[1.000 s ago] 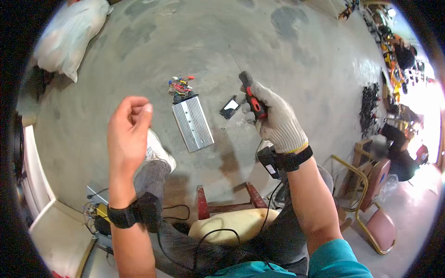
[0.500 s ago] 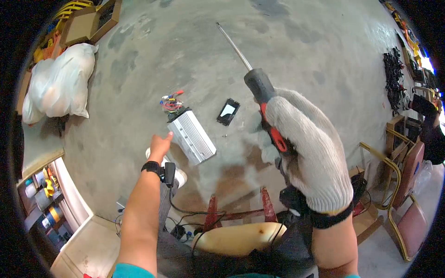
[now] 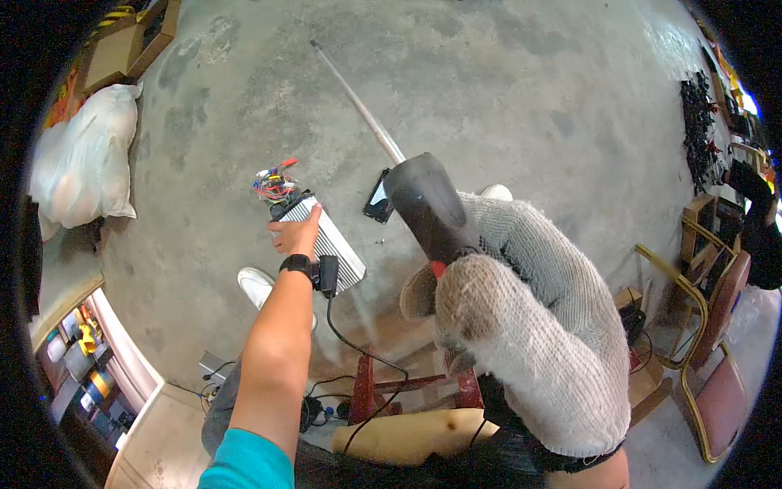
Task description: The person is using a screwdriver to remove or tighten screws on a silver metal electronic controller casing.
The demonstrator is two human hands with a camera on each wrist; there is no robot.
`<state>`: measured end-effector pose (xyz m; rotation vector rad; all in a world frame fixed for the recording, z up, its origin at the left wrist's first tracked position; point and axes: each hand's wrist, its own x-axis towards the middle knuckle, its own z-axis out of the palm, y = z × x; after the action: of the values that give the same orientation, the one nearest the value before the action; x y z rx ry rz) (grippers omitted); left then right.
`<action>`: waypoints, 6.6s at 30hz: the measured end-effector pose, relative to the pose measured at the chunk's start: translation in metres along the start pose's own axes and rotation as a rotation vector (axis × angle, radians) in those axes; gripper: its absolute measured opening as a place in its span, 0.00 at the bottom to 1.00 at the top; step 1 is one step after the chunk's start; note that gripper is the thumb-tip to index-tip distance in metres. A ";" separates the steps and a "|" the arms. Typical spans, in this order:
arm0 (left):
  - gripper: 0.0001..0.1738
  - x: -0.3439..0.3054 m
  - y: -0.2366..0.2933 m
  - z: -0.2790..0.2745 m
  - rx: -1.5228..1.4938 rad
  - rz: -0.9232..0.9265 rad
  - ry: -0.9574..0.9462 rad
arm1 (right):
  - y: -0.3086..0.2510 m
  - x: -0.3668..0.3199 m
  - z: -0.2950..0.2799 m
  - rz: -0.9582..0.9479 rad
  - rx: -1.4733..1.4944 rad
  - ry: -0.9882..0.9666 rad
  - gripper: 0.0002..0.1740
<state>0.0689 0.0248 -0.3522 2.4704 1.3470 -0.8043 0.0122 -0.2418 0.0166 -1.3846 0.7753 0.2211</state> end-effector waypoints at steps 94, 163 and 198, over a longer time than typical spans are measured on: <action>0.41 -0.082 -0.070 -0.183 0.370 0.968 0.125 | -0.004 -0.005 0.056 -0.021 0.270 -0.274 0.24; 0.35 -0.057 -0.061 -0.214 0.217 0.417 -0.068 | 0.198 0.079 0.187 0.103 -0.572 -0.086 0.19; 0.20 -0.072 -0.128 -0.126 -0.836 0.075 -0.621 | 0.195 0.056 0.145 -0.010 -0.825 -0.108 0.18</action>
<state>-0.0226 0.0997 -0.1988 1.4534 1.0404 -0.7015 -0.0047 -0.0820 -0.1743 -2.1258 0.6021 0.6534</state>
